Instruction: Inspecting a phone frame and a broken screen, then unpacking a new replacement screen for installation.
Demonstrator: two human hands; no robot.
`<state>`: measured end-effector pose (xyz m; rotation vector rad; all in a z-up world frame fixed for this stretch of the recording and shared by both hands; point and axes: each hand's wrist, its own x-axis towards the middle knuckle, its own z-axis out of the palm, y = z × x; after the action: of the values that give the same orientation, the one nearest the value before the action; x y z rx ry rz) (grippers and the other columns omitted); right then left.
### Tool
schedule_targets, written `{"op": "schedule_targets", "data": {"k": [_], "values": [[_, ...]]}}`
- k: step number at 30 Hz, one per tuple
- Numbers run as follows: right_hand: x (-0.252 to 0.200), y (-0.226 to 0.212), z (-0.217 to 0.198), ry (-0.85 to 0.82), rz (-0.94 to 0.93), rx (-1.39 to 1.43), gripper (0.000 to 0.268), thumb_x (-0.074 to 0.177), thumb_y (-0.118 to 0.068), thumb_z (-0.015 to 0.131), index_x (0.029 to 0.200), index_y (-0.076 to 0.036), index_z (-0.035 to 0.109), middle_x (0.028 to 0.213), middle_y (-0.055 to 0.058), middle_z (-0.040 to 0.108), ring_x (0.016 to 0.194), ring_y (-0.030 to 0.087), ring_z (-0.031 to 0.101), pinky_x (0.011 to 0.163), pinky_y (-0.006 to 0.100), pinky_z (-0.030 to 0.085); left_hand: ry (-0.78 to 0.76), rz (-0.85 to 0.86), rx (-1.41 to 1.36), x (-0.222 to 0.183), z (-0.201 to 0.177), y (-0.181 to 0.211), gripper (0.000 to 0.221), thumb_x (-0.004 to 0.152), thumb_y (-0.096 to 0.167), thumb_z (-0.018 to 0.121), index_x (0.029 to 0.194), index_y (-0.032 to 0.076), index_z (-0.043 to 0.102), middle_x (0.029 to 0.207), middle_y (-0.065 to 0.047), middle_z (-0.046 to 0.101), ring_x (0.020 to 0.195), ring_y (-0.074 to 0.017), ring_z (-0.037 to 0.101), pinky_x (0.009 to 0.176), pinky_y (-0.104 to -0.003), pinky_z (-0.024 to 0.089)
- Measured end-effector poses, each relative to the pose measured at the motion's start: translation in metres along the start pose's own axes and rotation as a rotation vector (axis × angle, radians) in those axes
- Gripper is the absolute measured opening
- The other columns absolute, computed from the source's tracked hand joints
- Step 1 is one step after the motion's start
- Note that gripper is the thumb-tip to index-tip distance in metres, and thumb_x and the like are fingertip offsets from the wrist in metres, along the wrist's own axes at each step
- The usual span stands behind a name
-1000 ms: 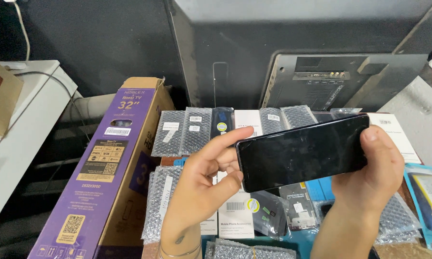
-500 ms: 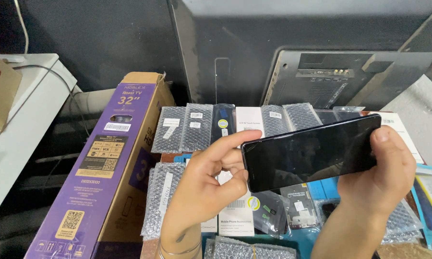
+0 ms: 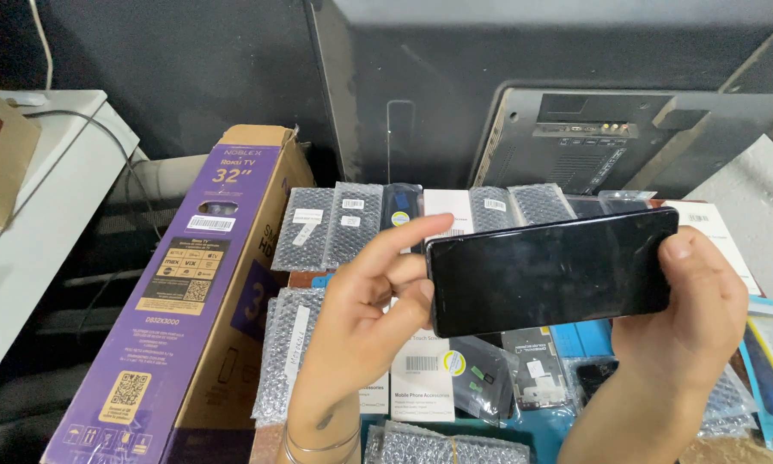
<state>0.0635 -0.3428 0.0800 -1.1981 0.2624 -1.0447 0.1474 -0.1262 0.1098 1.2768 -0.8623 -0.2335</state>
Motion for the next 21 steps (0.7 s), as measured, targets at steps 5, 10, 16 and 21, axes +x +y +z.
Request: {"op": "schedule_targets", "data": {"k": [5, 10, 16, 21], "values": [[0.001, 0.004, -0.018, -0.189, 0.068, -0.055, 0.021, 0.087, -0.019, 0.051, 0.073, -0.005, 0.045, 0.062, -0.002, 0.038, 0.053, 0.007, 0.035, 0.047, 0.020, 0.023, 0.124, 0.015, -0.176, 0.005, -0.005, -0.009, 0.037, 0.089, 0.002, 0.043, 0.126, 0.002, 0.046, 0.063, 0.001, 0.047, 0.058, -0.0080, 0.042, 0.059, -0.021, 0.036], [-0.003, 0.004, -0.019, -0.397, 0.072, 0.076, 0.020, 0.089, -0.015, 0.057, 0.092, 0.005, 0.056, 0.070, 0.006, 0.055, 0.052, 0.014, 0.056, 0.044, 0.021, 0.050, 0.250, -0.024, -0.050, 0.011, -0.014, -0.010, 0.034, 0.087, 0.005, 0.044, 0.119, 0.006, 0.054, 0.058, 0.004, 0.043, 0.056, -0.0063, 0.038, 0.054, -0.020, 0.034], [-0.008, 0.011, -0.014, -0.286, -0.015, 0.054, 0.011, 0.086, -0.013, 0.060, 0.088, -0.002, 0.056, 0.076, 0.000, 0.052, 0.070, 0.011, 0.051, 0.065, 0.022, 0.042, 0.386, 0.129, 0.030, 0.013, -0.009, -0.018, 0.027, 0.092, 0.014, 0.050, 0.119, 0.009, 0.050, 0.099, -0.004, 0.066, 0.064, -0.0052, 0.045, 0.057, -0.020, 0.039], [-0.019, 0.014, 0.009, -0.101, -0.186, 0.033, 0.021, 0.082, -0.013, 0.066, 0.087, 0.004, 0.055, 0.070, 0.010, 0.054, 0.052, 0.020, 0.055, 0.048, 0.032, 0.056, 0.546, 0.325, 0.544, 0.006, 0.013, 0.004, 0.026, 0.092, 0.019, 0.046, 0.115, 0.008, 0.051, 0.126, -0.011, 0.049, 0.120, -0.0237, 0.048, 0.094, -0.035, 0.041]]}}
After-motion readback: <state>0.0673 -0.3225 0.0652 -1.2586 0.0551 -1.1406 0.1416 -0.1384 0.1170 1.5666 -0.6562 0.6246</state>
